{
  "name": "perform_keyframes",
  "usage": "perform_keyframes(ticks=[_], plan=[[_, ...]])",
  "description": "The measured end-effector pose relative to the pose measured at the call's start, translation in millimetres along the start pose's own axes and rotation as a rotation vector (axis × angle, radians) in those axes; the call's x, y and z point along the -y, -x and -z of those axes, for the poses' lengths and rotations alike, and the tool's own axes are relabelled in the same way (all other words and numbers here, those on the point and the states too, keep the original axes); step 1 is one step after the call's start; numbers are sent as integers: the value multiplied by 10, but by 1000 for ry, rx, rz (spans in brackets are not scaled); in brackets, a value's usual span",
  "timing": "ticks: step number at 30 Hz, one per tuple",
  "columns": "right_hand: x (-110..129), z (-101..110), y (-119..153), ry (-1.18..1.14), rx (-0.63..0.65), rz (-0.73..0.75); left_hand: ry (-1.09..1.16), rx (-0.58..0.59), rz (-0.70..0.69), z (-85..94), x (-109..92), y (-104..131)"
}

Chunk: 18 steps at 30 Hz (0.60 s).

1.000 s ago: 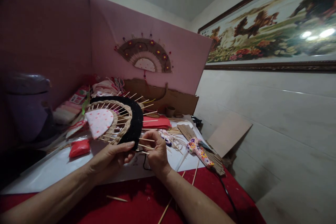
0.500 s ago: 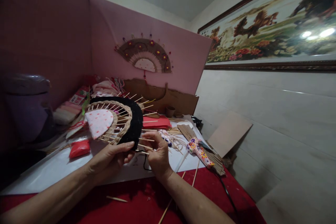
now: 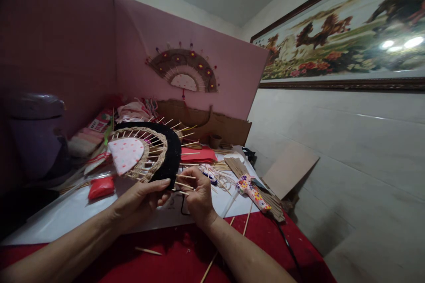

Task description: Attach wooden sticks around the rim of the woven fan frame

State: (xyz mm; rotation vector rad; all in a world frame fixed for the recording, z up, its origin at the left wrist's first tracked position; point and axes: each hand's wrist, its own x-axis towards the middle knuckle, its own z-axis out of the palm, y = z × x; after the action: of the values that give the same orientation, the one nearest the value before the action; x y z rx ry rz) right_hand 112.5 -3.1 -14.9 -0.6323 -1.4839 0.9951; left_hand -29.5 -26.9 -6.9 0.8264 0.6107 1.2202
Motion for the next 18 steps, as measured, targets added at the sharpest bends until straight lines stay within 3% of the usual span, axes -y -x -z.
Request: perform_keyframes(ticks=[4, 13, 18], plan=[[16, 24, -8, 44, -45, -76, 14, 3, 3, 0, -10, -7], [-86, 207, -121, 233, -169, -74, 25, 3, 0, -15, -26, 5], [-11, 204, -107, 91, -50, -120, 24, -7, 12, -38, -37, 18]])
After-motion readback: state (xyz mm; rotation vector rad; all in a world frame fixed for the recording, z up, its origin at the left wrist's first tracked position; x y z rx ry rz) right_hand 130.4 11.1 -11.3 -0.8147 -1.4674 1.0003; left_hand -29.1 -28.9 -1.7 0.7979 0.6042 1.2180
